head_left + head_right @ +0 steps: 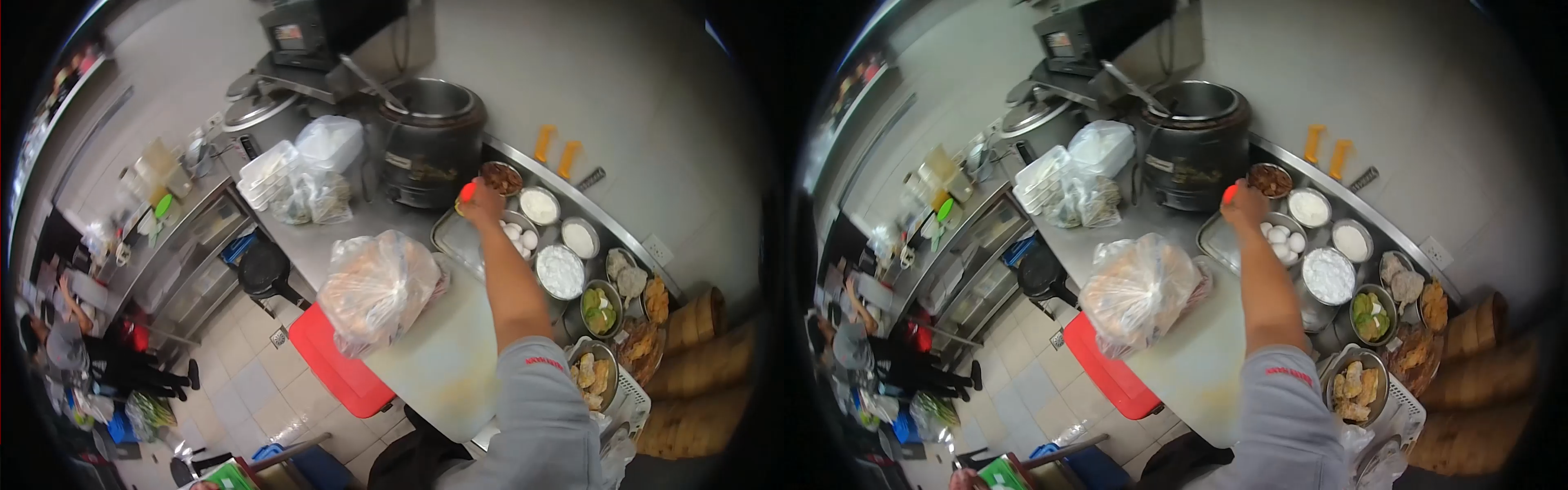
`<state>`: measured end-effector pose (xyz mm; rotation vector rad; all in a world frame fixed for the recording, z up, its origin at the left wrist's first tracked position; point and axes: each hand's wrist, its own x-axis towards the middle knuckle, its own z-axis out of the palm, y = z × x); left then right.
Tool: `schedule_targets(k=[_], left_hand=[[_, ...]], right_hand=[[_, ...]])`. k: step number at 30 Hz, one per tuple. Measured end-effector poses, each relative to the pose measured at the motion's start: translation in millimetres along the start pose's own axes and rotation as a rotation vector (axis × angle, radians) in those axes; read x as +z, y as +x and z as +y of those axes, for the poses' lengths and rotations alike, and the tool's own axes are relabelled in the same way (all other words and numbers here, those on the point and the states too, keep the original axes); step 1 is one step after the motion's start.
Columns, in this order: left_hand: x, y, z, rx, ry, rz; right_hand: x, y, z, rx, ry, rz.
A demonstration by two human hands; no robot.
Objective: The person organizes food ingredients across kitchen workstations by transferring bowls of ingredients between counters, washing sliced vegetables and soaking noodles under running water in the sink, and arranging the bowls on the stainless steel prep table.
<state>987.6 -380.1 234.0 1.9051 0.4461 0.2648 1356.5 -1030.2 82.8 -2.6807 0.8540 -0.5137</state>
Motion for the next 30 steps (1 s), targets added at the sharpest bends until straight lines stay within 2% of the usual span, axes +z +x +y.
schedule_targets(k=[2, 6, 7, 8, 9, 11, 13, 14, 15, 16, 17, 19, 22, 24, 25, 26, 27, 28, 29, 30], left_hand=[[42, 33, 4, -0.07, -0.065, -0.162], [149, 64, 39, -0.149, -0.333, -0.232], [163, 73, 36, -0.121, -0.406, -0.358], [166, 90, 16, -0.073, -0.493, -0.535], [189, 95, 18, -0.023, -0.433, -0.51], [230, 95, 36, 0.029, -0.378, -0.504], [262, 95, 52, 0.121, -0.409, -0.53], [280, 99, 59, 0.123, -0.42, -0.547], [301, 105, 65, 0.127, -0.456, -0.527], [321, 109, 71, 0.127, -0.492, -0.507], [343, 107, 81, 0.092, -0.542, -0.503], [388, 92, 101, 0.061, -0.623, -0.547], [437, 64, 115, 0.016, -0.827, -0.756], [455, 45, 129, 0.008, -0.736, -0.862], [455, 36, 138, 0.011, -0.668, -0.984], [450, 33, 136, 0.004, -0.678, -0.983], [444, 31, 130, -0.012, -0.596, -1.109], [436, 31, 124, -0.026, -0.508, -1.235], [423, 36, 118, 0.032, -0.442, -1.284], [411, 44, 105, -0.001, -0.405, -1.283]], right_hand=[[23, 6, 7, 0.04, -0.077, -0.039], [64, 20, 25, 0.051, -0.209, -0.037], [78, 27, 33, 0.069, -0.211, -0.036], [90, 34, 41, 0.017, -0.243, 0.097], [97, 37, 47, -0.036, -0.278, 0.228], [66, 30, 27, -0.1, -0.205, 0.318], [-10, -2, -16, -0.224, 0.07, 0.18], [-19, -10, -35, -0.239, 0.341, 0.049], [-51, -27, -55, -0.168, 0.713, -0.417], [-31, -39, -66, -0.352, 0.805, -0.503], [-51, -68, -73, -0.494, 1.028, -0.736], [-120, -119, -83, -0.573, 0.951, -0.917], [-169, -145, -65, -0.459, 0.903, -0.796], [-203, -143, -42, -0.424, 0.783, -0.559], [-216, -135, -24, -0.426, 0.69, -0.422], [-232, -125, -3, -0.427, 0.599, -0.29], [-240, -103, 35, -0.504, 0.646, -0.264], [-262, -90, 57, -0.469, 0.419, -0.147], [-280, -76, 79, -0.296, 0.139, -0.131], [-291, -63, 104, -0.316, -0.133, -0.066]])
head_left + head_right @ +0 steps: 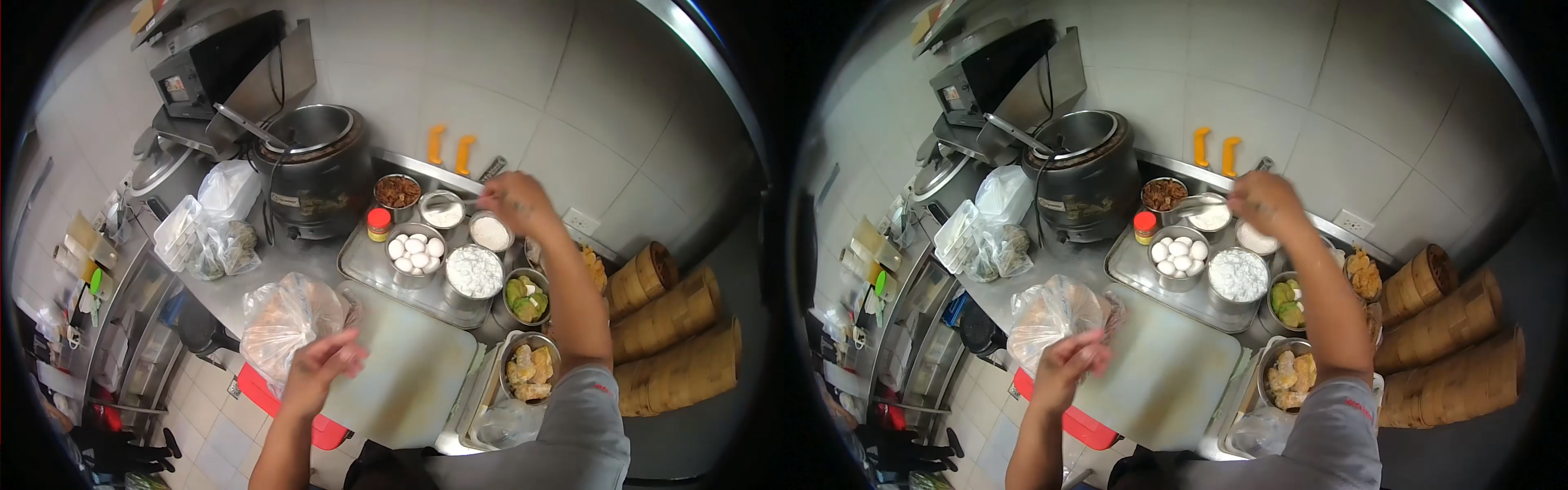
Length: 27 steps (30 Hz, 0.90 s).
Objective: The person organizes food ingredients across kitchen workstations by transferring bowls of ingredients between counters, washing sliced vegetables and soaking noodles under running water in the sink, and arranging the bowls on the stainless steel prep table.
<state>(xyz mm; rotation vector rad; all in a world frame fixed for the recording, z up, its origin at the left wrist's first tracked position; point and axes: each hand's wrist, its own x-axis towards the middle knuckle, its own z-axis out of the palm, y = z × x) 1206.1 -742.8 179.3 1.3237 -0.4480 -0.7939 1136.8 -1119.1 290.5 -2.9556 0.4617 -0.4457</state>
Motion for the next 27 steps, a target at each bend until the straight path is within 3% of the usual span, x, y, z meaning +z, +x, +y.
schedule_targets(k=[2, 3, 5, 8, 10, 12, 14, 15, 16, 17, 18, 19, 20, 21, 22, 24, 25, 27], left_hand=[[-27, -25, -13, -0.054, 0.014, 0.105], [-39, -39, -18, -0.066, 0.017, 0.202], [-64, -70, -22, -0.098, 0.167, 0.361], [-118, -129, -46, -0.12, 0.19, 0.535], [-143, -175, -56, -0.165, 0.231, 0.672], [-154, -225, -54, -0.205, 0.293, 0.793], [-131, -270, -26, -0.294, 0.3, 0.975], [-151, -299, -44, -0.243, 0.315, 1.016], [-166, -336, -66, -0.193, 0.332, 1.082], [-154, -359, -59, -0.151, 0.436, 1.146], [-139, -377, -46, -0.081, 0.449, 1.123], [-123, -389, -39, -0.041, 0.393, 1.226], [-118, -411, -42, -0.055, 0.381, 1.297], [-108, -427, -47, -0.022, 0.212, 1.393], [-98, -444, -50, -0.076, 0.208, 1.405], [-79, -483, -88, -0.007, 0.308, 1.371], [-61, -501, -98, 0.029, 0.433, 1.352], [-19, -549, -87, -0.047, 0.703, 1.289]], right_hand=[[15, 16, 53, 0.193, -0.323, -0.021], [28, 25, 73, 0.189, -0.32, -0.027], [56, 42, 109, 0.401, -0.449, -0.221], [117, 49, 154, 0.416, -0.507, -0.344], [192, 42, 219, 0.276, -0.484, -0.223], [188, 44, 210, 0.289, -0.502, -0.328], [195, 49, 221, 0.232, -0.572, -0.296], [177, 55, 190, 0.484, -0.605, -0.275], [187, 69, 198, 0.528, -0.696, -0.158], [176, 69, 176, 0.442, -0.555, 0.058], [232, 90, 257, 0.082, -0.575, 0.504], [266, 142, 311, 0.039, -0.533, 0.674], [208, 139, 224, -0.01, -0.642, 0.247], [210, 177, 211, -0.282, -0.169, 0.487], [221, 203, 191, -0.228, 0.049, 0.461], [205, 234, 72, -0.123, 0.507, 0.459], [198, 235, -8, -0.23, 0.816, 0.266], [88, 100, -222, -0.31, 0.387, 0.371]])
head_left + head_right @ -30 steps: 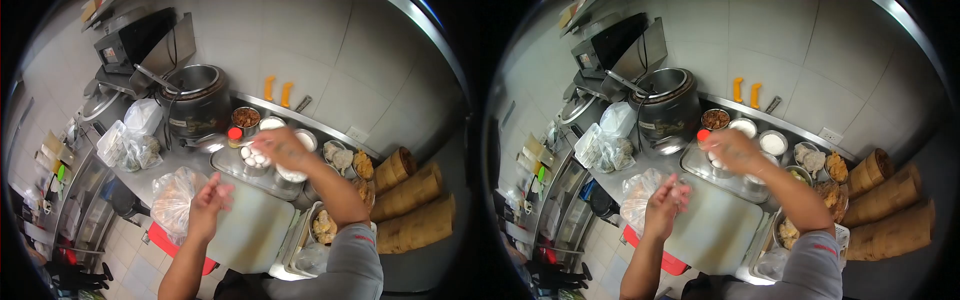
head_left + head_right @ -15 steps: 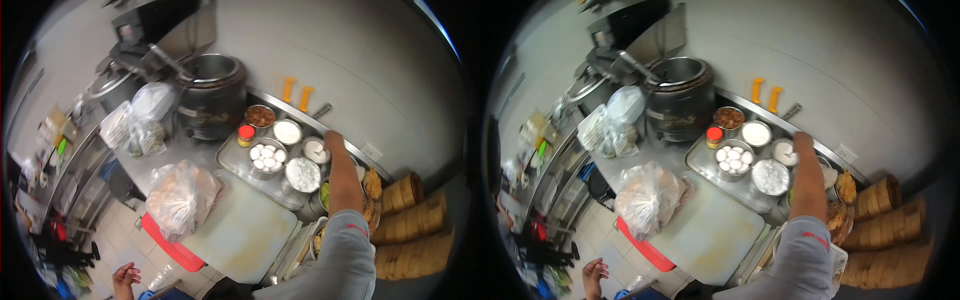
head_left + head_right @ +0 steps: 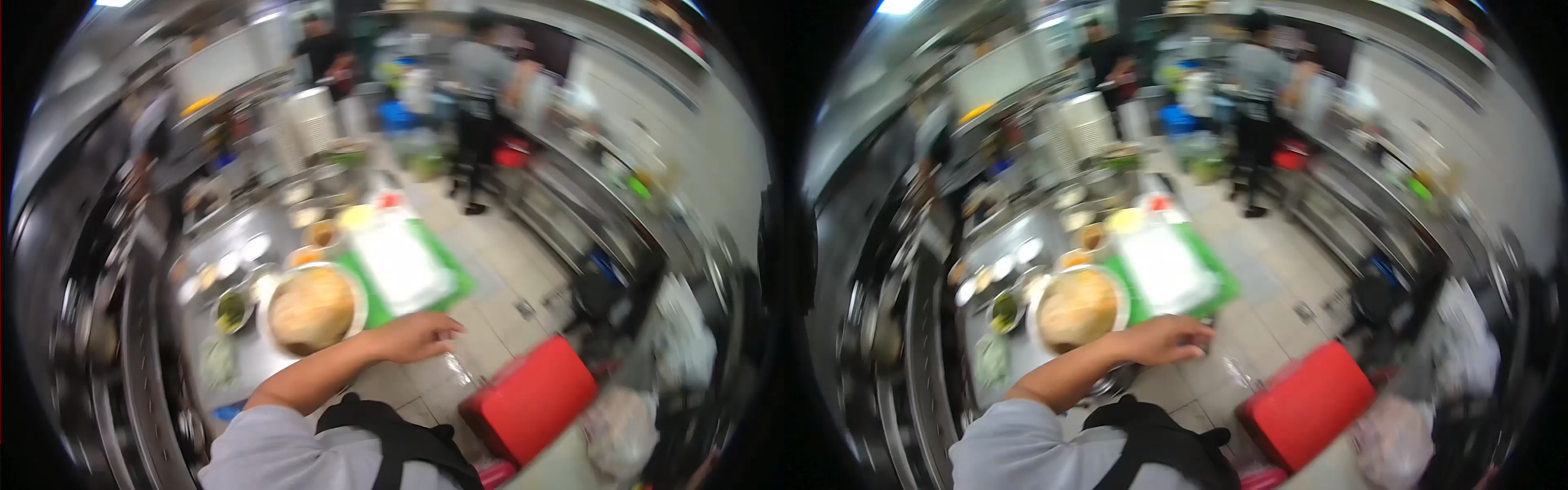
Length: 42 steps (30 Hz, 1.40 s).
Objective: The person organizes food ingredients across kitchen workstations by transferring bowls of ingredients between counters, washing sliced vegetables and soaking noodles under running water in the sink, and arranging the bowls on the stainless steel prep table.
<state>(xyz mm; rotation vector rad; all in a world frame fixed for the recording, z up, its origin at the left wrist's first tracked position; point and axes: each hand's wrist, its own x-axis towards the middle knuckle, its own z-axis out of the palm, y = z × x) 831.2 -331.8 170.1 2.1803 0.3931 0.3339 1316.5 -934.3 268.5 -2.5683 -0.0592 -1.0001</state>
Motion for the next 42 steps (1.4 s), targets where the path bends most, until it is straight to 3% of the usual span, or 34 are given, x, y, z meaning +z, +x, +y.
schedule_targets(k=[1, 2, 5, 6, 7, 8, 9, 10, 11, 13, 14, 16, 18, 20, 23, 25, 26, 28, 29, 32, 35, 40, 42], left_hand=[[-26, -28, 2, 0.083, 0.162, 0.001], [-56, -63, -10, 0.026, 0.165, 0.073], [-143, -177, -61, 0.061, 0.243, 0.575], [-169, -223, -79, -0.033, 0.246, 0.778], [-193, -269, -99, -0.091, 0.264, 1.005], [-211, -315, -120, -0.159, 0.245, 1.241], [-228, -361, -140, -0.24, 0.078, 1.429], [-243, -402, -156, -0.391, 0.149, 1.588], [-256, -442, -176, -0.546, 0.218, 1.736], [-283, -513, -229, -0.641, 0.179, 1.812], [-301, -529, -241, -0.629, 0.182, 1.82], [-328, -551, -266, -0.698, 0.3, 1.776], [-360, -560, -313, -0.613, 0.314, 1.732], [-397, -544, -322, -0.775, 0.477, 1.516], [-432, -507, -342, -0.813, 0.645, 1.205], [-455, -493, -372, -1.053, 0.606, 0.926], [-467, -488, -388, -1.047, 0.606, 0.921], [-485, -474, -413, -1.425, 0.526, 0.512], [-488, -469, -424, -1.416, 0.529, 0.502], [-492, -465, -448, -1.523, 0.632, 0.351], [-492, -467, -466, -1.523, 0.642, 0.207], [-502, -457, -490, -1.594, 0.488, -0.1], [-501, -472, -536, -1.509, 0.473, -0.075]], right_hand=[[-8, -27, -93, -0.207, 0.141, -0.002], [-18, -62, -177, -0.277, 0.226, -0.066], [-1, -179, -321, -0.601, 0.323, -0.348], [-29, -253, -398, -0.556, 0.429, -0.584], [-33, -312, -441, -0.662, 0.702, -0.714], [-44, -361, -479, -0.897, 0.708, -0.722], [-45, -402, -504, -0.953, 0.755, -0.867], [-54, -433, -527, -1.054, 0.784, -0.865], [-40, -468, -536, -0.932, 0.76, -0.941], [-60, -507, -565, -0.748, 0.901, -1.128], [-69, -517, -578, -0.751, 0.913, -1.119], [-85, -523, -596, -0.884, 0.858, -1.136], [-100, -529, -612, -0.862, 0.866, -1.12], [-120, -538, -629, -0.852, 0.865, -1.092], [-140, -552, -646, -0.856, 0.882, -1.109], [-143, -561, -649, -0.867, 0.869, -1.094], [-144, -566, -651, -0.879, 0.86, -1.083], [-158, -564, -650, -0.986, 0.784, -0.971], [-162, -562, -650, -1.097, 0.708, -0.861], [-150, -563, -640, -1.001, 0.711, -0.83], [-152, -569, -637, -0.814, 0.634, -0.88], [-142, -582, -652, -0.888, 0.623, -0.934], [-132, -592, -659, -0.86, 0.655, -0.963]])
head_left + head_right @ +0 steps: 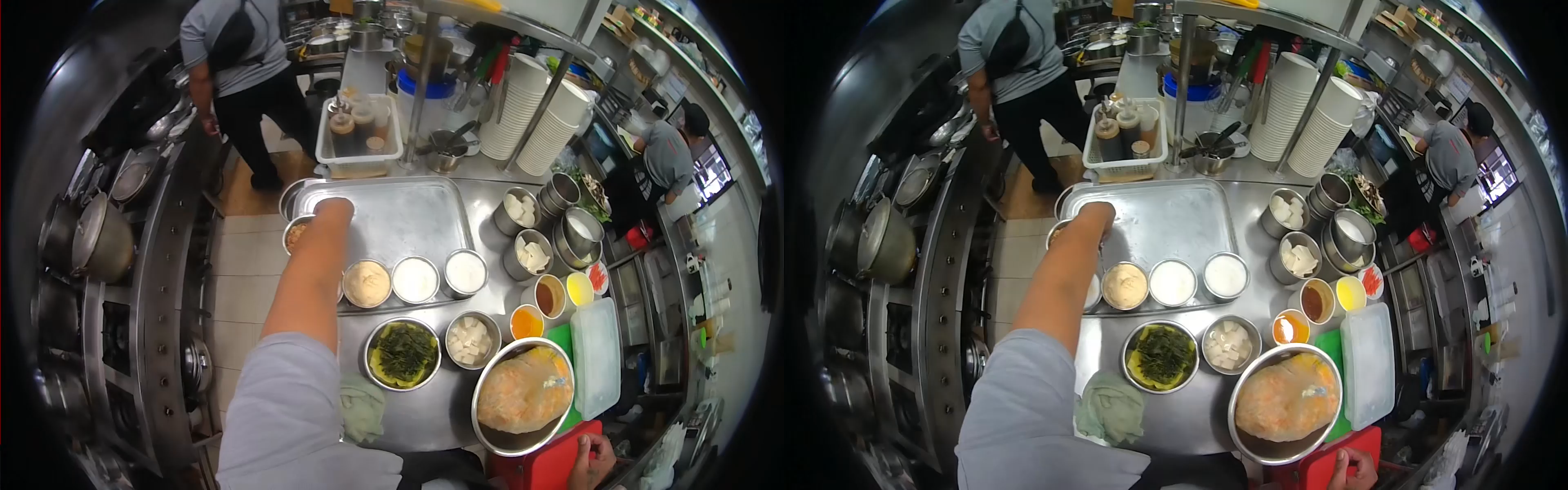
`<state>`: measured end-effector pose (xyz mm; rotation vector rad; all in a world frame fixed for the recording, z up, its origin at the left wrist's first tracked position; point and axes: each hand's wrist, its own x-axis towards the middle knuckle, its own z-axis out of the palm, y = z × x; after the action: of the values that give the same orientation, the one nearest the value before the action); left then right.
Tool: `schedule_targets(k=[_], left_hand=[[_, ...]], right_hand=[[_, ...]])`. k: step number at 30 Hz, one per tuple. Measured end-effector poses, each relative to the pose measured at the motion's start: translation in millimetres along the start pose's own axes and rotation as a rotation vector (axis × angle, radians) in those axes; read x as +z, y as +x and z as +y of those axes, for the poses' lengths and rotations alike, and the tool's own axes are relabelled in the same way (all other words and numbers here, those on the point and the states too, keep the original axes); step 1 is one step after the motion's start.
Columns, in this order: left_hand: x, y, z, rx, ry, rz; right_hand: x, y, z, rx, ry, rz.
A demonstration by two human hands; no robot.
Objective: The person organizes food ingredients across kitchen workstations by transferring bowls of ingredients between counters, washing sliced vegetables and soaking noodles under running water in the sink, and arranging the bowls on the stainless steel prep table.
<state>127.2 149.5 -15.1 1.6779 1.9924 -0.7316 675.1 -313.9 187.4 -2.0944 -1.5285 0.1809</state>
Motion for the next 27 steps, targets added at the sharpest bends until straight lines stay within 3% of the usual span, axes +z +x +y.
schedule_targets(k=[2, 3, 5, 7, 10, 12, 13, 15, 18, 19, 21, 23, 27], left_hand=[[5, -4, 1, 0.085, 0.034, 0.052], [4, 7, -6, 0.147, 0.052, -0.026], [3, 2, -10, 0.073, 0.043, -0.047], [12, 6, -19, -0.008, -0.299, 0.289], [-15, 13, -47, 0.125, 0.039, 0.255], [-47, 3, -62, 0.207, 0.069, 0.211], [-75, -42, -65, 0.266, 0.015, 0.245], [-88, -69, -97, 0.369, -0.358, 0.601], [-109, -173, -103, 0.431, -0.887, 0.699], [-100, -201, -93, 0.419, -0.885, 0.712], [-77, -253, -64, 0.598, -1.498, 0.675], [-43, -276, -40, 0.753, -1.498, 0.585], [26, -293, 7, 0.703, -1.68, 0.367]], right_hand=[[11, 7, -16, -0.005, 0.079, 0.004], [15, 10, -18, -0.085, 0.104, -0.008], [23, 14, -33, -0.165, 0.098, 0.03], [22, 19, -38, -0.166, 0.108, -0.013], [26, 26, -54, -0.2, 0.159, -0.028], [33, 31, -64, -0.273, 0.223, -0.006], [37, 34, -69, -0.275, 0.231, -0.016], [46, 40, -85, -0.313, 0.386, -0.103], [72, 48, -112, -0.37, 0.56, -0.313], [94, 53, -118, -0.331, 0.679, -0.402], [124, 62, -159, -0.203, 0.923, -0.559], [149, 73, -200, -0.157, 1.146, -0.627], [162, 73, -238, -0.198, 1.411, -0.555]])
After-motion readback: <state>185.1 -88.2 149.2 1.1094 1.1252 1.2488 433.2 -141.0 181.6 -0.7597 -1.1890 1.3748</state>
